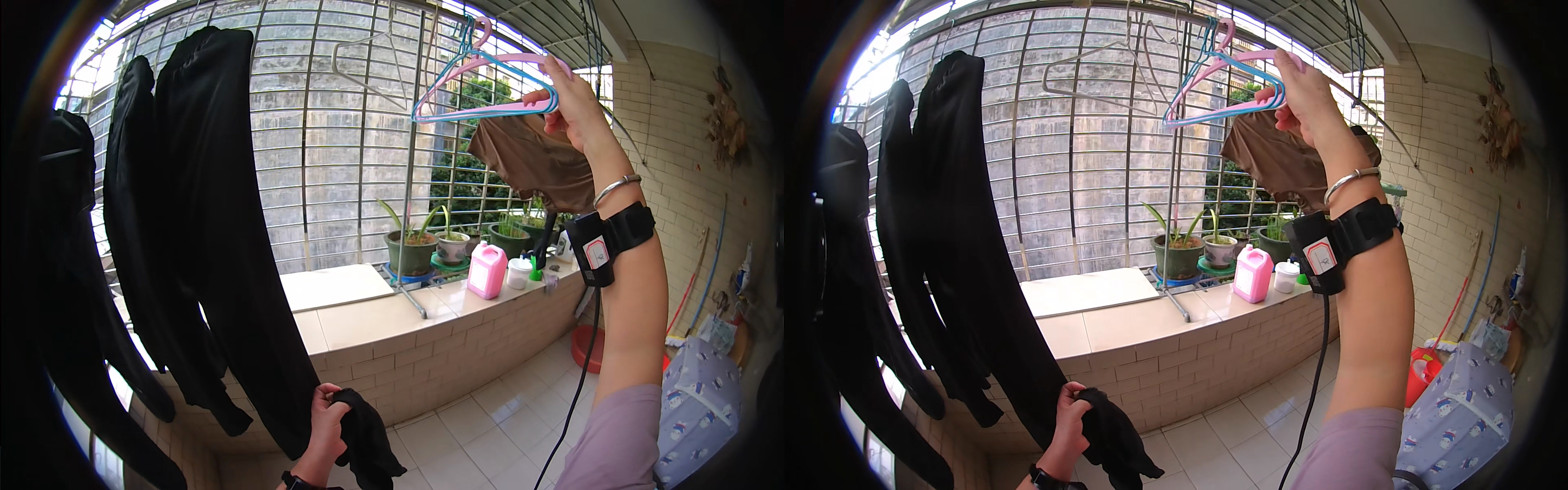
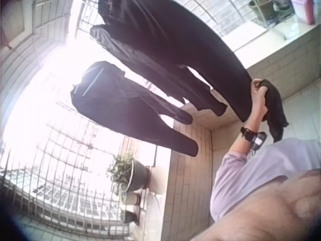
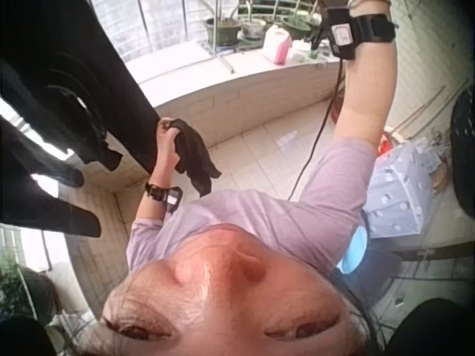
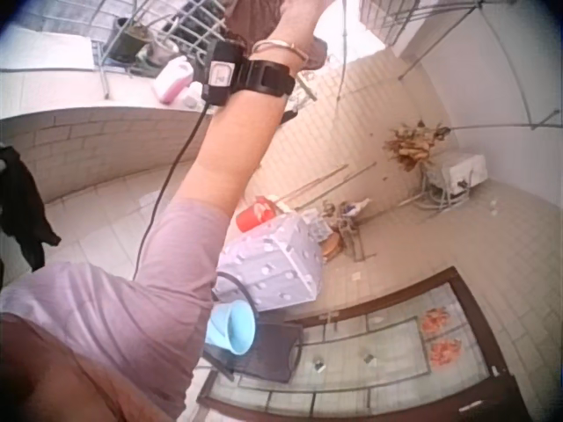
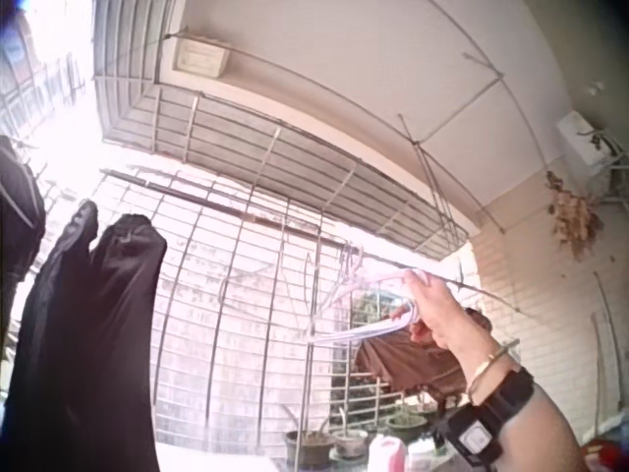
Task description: The person takes wet clothes from a blue basin, places each item on a hanger or clothespin, and hangs them on a balcony clothesline. Items include a brown shirt, black pants, black socks, a yellow shirt, a blue checkered cloth, and a pink bra. The person also waters potted plants with a hose at the end.
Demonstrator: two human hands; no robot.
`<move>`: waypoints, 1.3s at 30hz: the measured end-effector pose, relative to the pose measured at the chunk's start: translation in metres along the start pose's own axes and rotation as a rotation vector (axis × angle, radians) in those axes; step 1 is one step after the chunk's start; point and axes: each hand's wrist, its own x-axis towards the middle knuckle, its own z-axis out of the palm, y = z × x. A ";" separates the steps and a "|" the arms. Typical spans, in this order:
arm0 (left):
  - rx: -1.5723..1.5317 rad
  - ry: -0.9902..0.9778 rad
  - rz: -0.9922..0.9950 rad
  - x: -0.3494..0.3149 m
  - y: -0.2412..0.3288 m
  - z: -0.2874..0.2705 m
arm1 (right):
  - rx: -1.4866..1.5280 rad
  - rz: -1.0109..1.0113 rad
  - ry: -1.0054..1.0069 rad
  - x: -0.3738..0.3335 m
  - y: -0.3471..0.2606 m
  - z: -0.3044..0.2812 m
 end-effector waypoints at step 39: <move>1.692 -0.006 0.531 0.055 -0.008 0.175 | 0.338 0.591 -0.226 -0.439 0.060 -0.213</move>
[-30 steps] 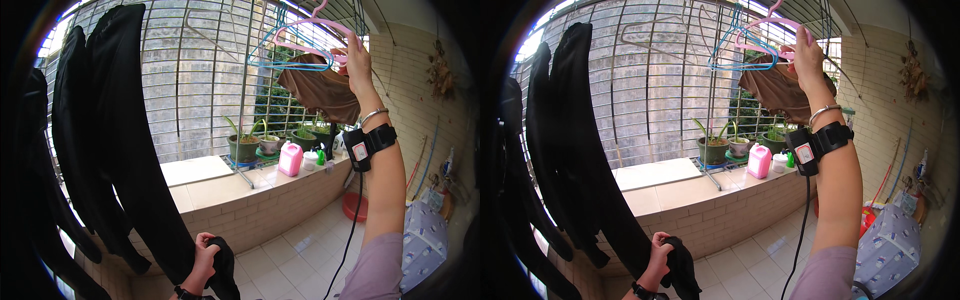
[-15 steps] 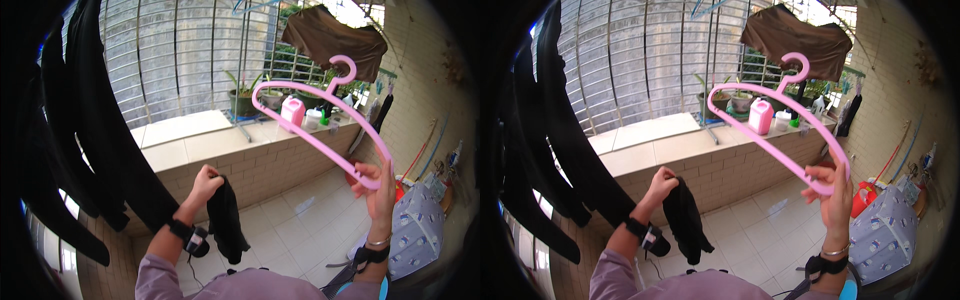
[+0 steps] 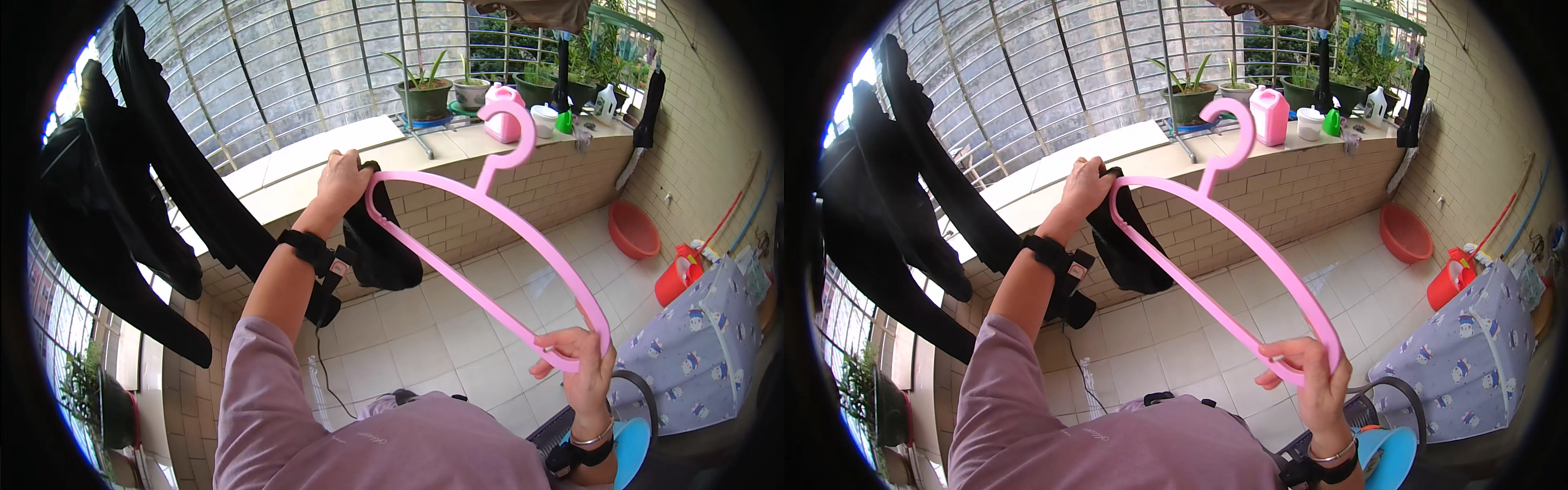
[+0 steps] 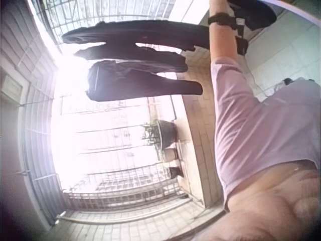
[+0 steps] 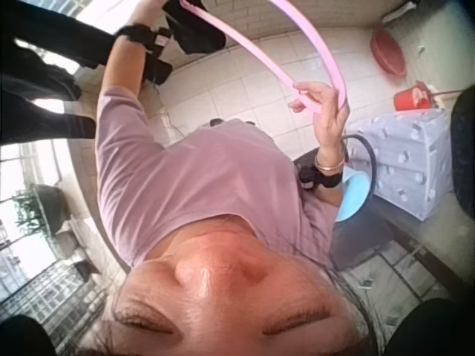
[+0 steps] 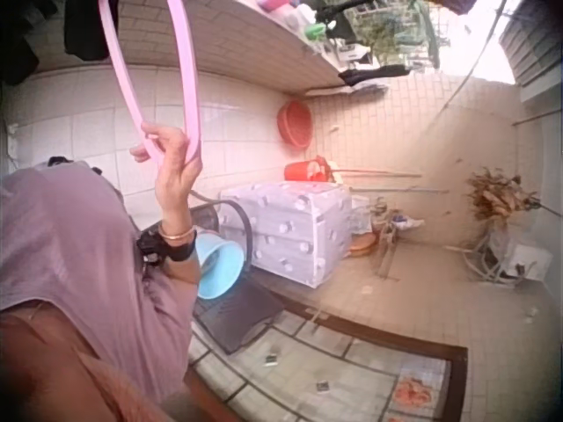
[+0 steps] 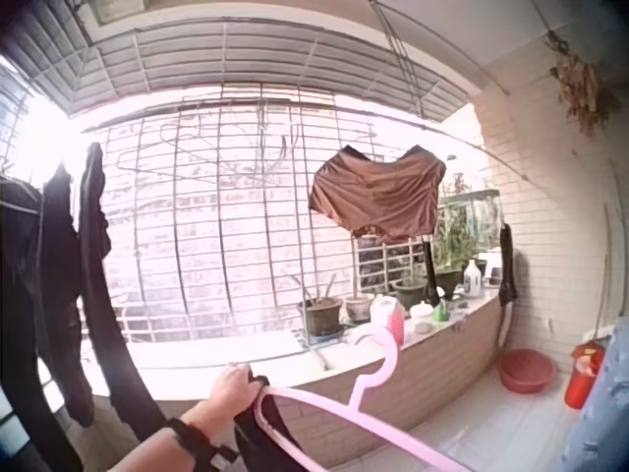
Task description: The person takes wet clothes from a blue basin, places each item on a hanger or clothespin, and hangs them on a balcony clothesline. Items include a brown shirt, black pants, black socks, a yellow shirt, a blue checkered cloth, and a pink bra. The person also waters potted plants with a hose at the end.
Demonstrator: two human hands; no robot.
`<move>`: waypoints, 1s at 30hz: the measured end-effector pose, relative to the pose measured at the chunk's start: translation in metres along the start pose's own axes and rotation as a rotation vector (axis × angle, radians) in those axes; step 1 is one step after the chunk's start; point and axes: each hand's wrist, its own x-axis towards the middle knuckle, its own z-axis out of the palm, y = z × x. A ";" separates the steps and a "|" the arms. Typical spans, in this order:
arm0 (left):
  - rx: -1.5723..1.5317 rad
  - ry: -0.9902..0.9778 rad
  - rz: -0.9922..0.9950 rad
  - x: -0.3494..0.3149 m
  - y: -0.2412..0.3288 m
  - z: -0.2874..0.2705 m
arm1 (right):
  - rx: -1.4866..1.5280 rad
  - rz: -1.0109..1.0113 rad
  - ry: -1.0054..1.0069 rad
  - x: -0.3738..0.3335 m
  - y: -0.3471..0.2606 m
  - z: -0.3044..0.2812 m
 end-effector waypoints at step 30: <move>-0.136 0.367 0.885 -0.042 0.154 -0.141 | 0.860 -0.104 -0.309 0.022 0.057 -0.057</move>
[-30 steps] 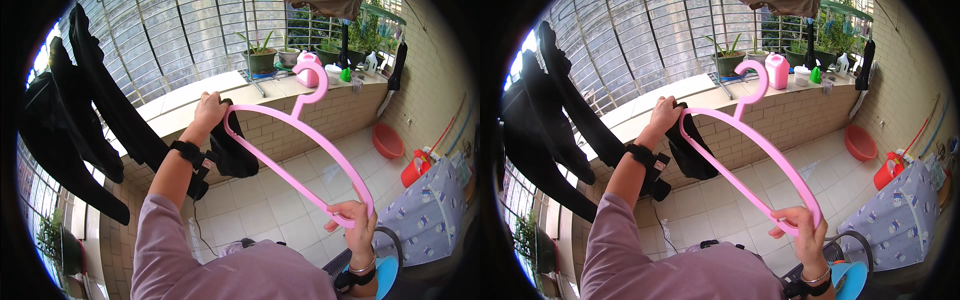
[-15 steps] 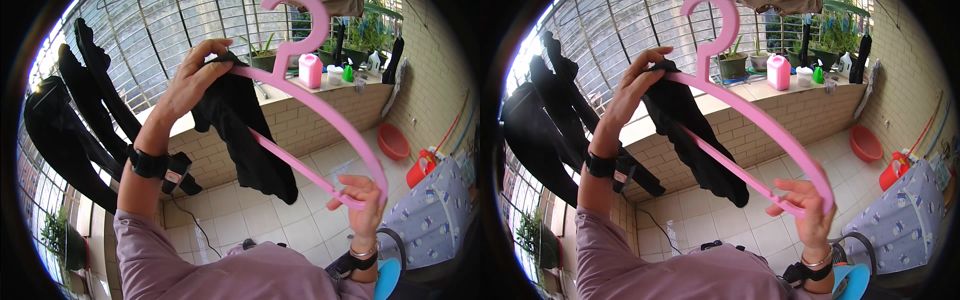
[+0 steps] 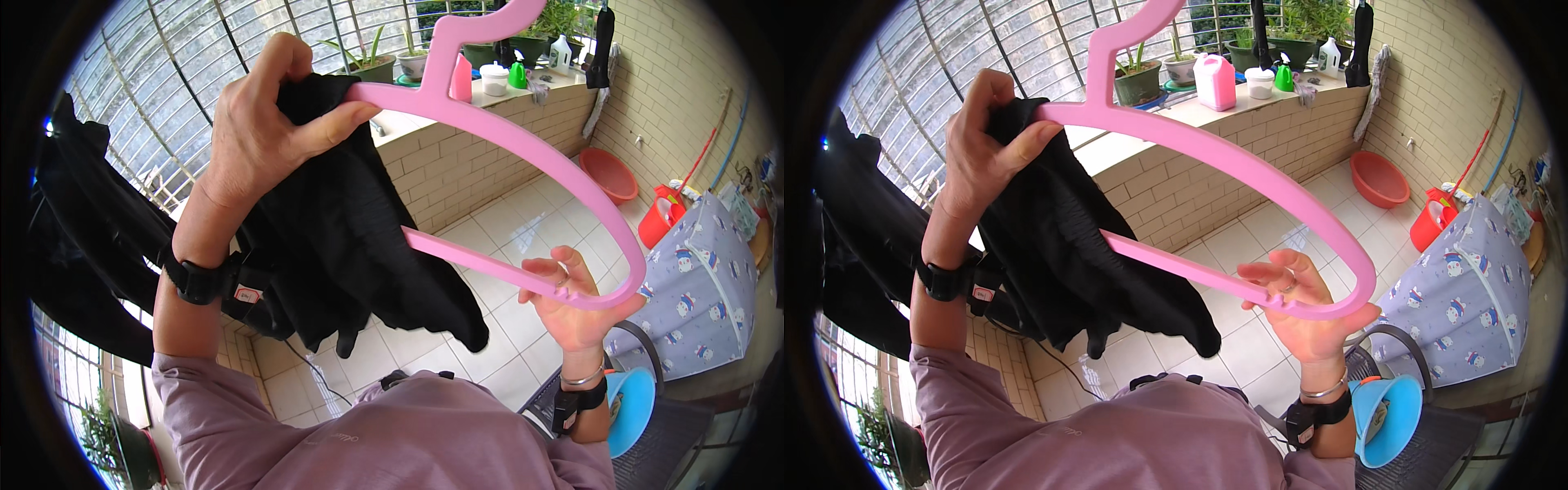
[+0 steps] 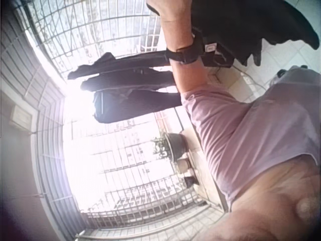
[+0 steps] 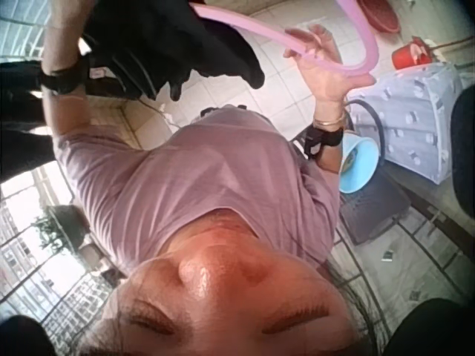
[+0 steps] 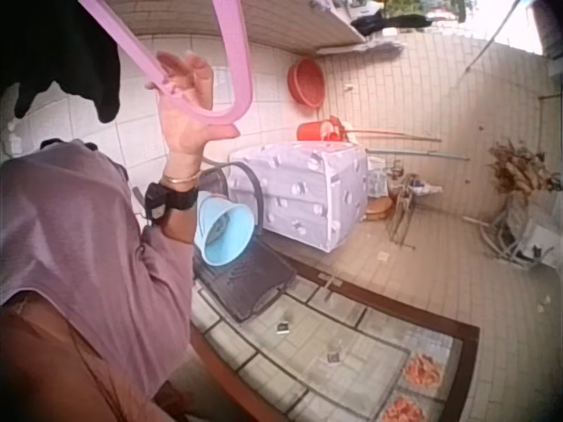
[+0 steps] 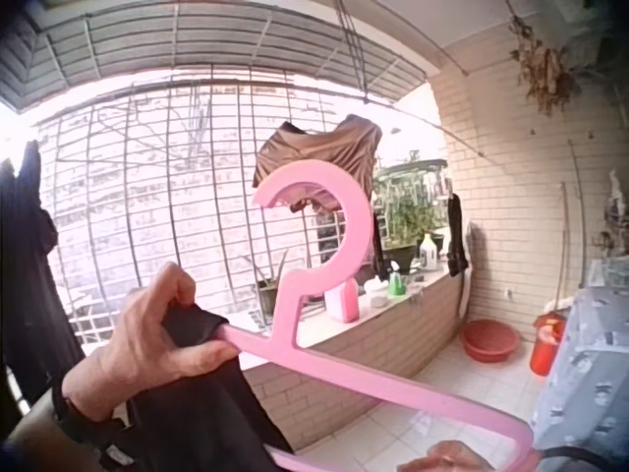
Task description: The person takes wet clothes from a blue basin, places each item on a hanger or clothespin, and hangs them on a balcony clothesline. Items include a brown shirt, black pants, black socks, a yellow shirt, a blue checkered cloth, and a pink bra. The person also waters potted plants with a hose at the end.
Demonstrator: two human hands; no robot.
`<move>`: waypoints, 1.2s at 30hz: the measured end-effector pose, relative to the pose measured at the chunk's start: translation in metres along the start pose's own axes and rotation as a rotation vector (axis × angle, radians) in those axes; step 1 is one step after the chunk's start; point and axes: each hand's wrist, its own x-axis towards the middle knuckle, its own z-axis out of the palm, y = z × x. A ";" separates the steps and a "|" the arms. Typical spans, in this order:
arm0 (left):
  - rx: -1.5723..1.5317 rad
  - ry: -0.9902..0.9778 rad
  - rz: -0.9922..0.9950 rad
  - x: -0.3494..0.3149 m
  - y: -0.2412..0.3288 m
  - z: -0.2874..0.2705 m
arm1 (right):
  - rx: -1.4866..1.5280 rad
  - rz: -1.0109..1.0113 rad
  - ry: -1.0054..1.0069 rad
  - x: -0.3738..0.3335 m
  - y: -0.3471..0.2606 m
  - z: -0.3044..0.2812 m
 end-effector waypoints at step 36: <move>0.069 -0.065 -0.290 -0.129 -0.065 -0.026 | -1.751 -0.275 -0.193 0.080 -0.077 0.089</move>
